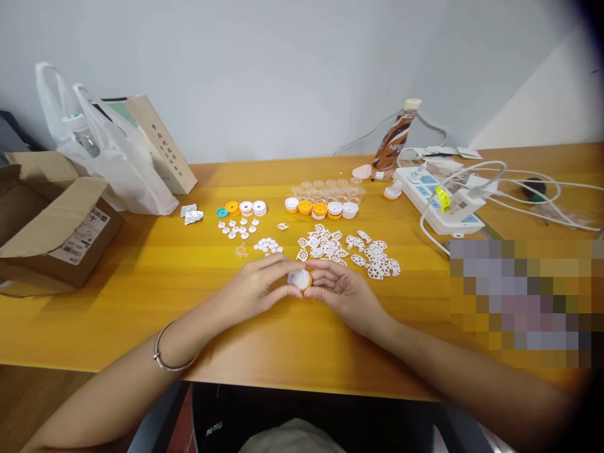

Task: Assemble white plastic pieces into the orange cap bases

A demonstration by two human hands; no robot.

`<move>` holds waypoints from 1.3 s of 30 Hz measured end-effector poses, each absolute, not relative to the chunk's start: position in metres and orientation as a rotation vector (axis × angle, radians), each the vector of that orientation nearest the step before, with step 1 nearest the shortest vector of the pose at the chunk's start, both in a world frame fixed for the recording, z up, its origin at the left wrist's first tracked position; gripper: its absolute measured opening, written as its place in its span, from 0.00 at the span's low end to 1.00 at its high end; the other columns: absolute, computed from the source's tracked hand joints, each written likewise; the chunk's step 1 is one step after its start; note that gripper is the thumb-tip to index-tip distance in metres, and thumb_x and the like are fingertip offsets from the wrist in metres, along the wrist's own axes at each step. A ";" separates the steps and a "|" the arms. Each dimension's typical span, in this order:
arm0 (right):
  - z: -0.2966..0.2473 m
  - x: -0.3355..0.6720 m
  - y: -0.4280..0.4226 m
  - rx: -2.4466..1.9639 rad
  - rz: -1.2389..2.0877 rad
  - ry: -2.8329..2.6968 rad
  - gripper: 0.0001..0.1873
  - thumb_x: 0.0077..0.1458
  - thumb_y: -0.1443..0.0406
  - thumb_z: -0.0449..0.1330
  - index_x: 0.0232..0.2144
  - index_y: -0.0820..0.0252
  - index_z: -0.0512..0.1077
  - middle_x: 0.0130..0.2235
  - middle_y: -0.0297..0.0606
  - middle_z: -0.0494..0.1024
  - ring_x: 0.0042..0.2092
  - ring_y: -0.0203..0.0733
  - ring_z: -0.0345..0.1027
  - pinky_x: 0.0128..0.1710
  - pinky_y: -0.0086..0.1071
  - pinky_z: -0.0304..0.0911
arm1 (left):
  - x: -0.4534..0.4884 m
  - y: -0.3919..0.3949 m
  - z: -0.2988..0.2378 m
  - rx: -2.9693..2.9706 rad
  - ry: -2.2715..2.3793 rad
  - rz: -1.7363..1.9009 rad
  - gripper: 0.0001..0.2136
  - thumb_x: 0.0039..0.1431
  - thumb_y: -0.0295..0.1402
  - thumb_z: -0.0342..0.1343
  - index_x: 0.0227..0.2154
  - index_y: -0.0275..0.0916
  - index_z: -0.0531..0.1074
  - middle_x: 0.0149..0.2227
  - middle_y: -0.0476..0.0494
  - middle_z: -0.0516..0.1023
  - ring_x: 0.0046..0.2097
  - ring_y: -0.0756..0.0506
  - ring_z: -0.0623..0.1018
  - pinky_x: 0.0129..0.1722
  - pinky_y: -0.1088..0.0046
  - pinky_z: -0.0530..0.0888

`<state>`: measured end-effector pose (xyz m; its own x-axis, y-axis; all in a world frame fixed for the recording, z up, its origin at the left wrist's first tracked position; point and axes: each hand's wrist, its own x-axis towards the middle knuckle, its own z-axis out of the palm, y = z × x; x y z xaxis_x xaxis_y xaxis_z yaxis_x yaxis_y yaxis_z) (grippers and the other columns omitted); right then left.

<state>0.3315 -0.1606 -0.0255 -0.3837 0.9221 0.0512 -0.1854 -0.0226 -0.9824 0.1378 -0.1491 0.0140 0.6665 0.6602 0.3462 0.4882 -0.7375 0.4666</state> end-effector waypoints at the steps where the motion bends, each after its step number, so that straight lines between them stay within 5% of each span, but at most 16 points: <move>1: -0.026 0.331 -0.160 -0.824 1.587 -1.337 0.20 0.42 0.68 0.66 0.41 0.54 0.70 0.35 0.33 0.79 0.37 0.36 0.73 0.45 0.35 0.69 | 0.138 -0.149 0.014 2.537 0.909 0.736 0.15 0.58 0.35 0.52 0.47 0.36 0.66 0.36 0.42 0.72 0.37 0.49 0.72 0.38 0.71 0.72; 14: -0.026 0.331 -0.169 -0.830 1.524 -1.486 0.24 0.50 0.67 0.59 0.50 0.47 0.66 0.42 0.31 0.78 0.44 0.40 0.73 0.52 0.41 0.63 | 0.142 -0.154 0.009 2.602 0.950 0.713 0.13 0.59 0.35 0.51 0.45 0.35 0.67 0.35 0.43 0.71 0.36 0.49 0.71 0.37 0.72 0.71; 26: -0.021 0.332 -0.166 -0.893 1.605 -1.451 0.18 0.48 0.67 0.61 0.44 0.49 0.71 0.36 0.29 0.80 0.43 0.41 0.73 0.50 0.39 0.65 | 0.139 -0.150 0.016 2.519 0.808 0.676 0.14 0.60 0.32 0.50 0.48 0.38 0.67 0.38 0.41 0.71 0.39 0.48 0.72 0.39 0.71 0.71; 39: -0.028 0.329 -0.171 -0.857 1.655 -1.449 0.19 0.49 0.65 0.60 0.37 0.53 0.51 0.26 0.28 0.75 0.29 0.34 0.72 0.32 0.31 0.67 | 0.135 -0.148 0.023 2.448 0.748 0.475 0.12 0.57 0.37 0.52 0.43 0.39 0.71 0.39 0.41 0.73 0.38 0.49 0.73 0.40 0.71 0.70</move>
